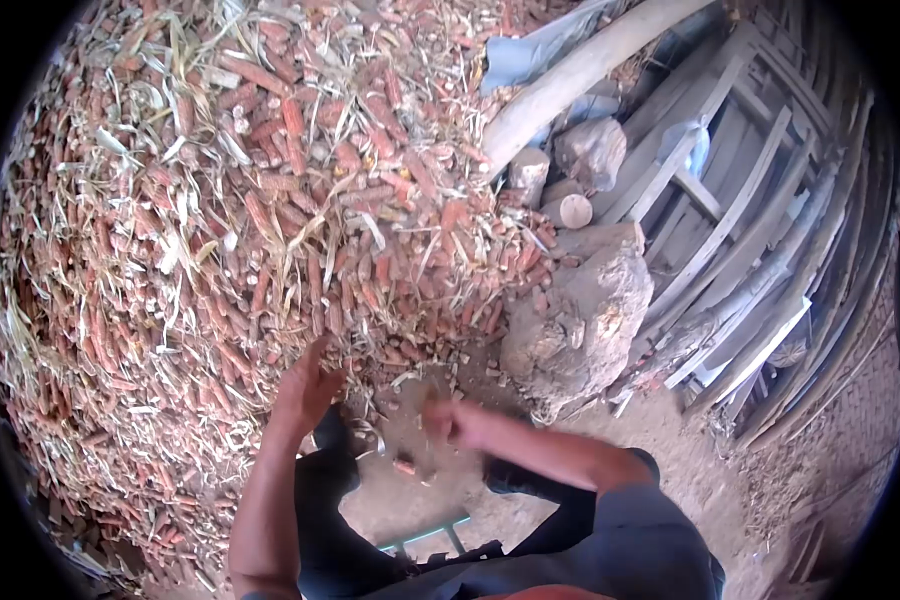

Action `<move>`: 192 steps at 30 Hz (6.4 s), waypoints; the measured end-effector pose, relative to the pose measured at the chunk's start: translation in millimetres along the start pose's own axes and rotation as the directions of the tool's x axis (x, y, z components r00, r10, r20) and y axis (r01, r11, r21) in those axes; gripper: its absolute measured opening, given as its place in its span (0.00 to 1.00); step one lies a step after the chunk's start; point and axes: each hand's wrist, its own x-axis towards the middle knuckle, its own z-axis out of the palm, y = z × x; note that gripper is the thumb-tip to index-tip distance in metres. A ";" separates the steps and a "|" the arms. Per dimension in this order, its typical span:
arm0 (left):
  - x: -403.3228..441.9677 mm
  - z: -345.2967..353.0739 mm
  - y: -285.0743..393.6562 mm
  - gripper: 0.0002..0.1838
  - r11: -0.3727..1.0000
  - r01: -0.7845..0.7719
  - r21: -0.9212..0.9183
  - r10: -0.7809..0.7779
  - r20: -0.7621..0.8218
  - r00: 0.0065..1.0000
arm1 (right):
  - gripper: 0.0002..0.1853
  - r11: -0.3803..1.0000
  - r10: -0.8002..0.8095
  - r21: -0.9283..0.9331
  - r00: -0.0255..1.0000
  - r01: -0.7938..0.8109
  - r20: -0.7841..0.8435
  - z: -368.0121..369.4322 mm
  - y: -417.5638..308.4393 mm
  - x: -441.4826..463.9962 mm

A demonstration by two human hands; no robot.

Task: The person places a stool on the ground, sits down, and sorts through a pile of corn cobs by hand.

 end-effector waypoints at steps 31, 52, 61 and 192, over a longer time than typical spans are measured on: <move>12.5 1.5 -14.6 0.34 0.997 0.024 0.073 -0.020 -0.050 0.999 | 0.35 0.633 -0.525 -0.772 0.764 0.056 -0.375 -68.3 211.8 -16.8; 6.5 0.6 11.0 0.36 0.996 -0.068 0.052 0.075 -0.144 0.987 | 0.29 0.585 -0.482 -0.809 0.780 -0.051 -0.398 -53.2 244.3 -32.6; 0.6 23.6 17.1 0.32 0.965 -0.234 0.118 0.254 -0.199 0.947 | 0.29 0.278 -0.537 -0.961 0.827 -0.011 -0.165 -82.2 231.6 35.7; -10.7 -4.2 23.0 0.33 0.995 0.079 -0.059 -0.083 -0.064 0.995 | 0.22 0.109 -0.609 -0.990 0.793 0.084 0.000 -51.9 87.5 176.0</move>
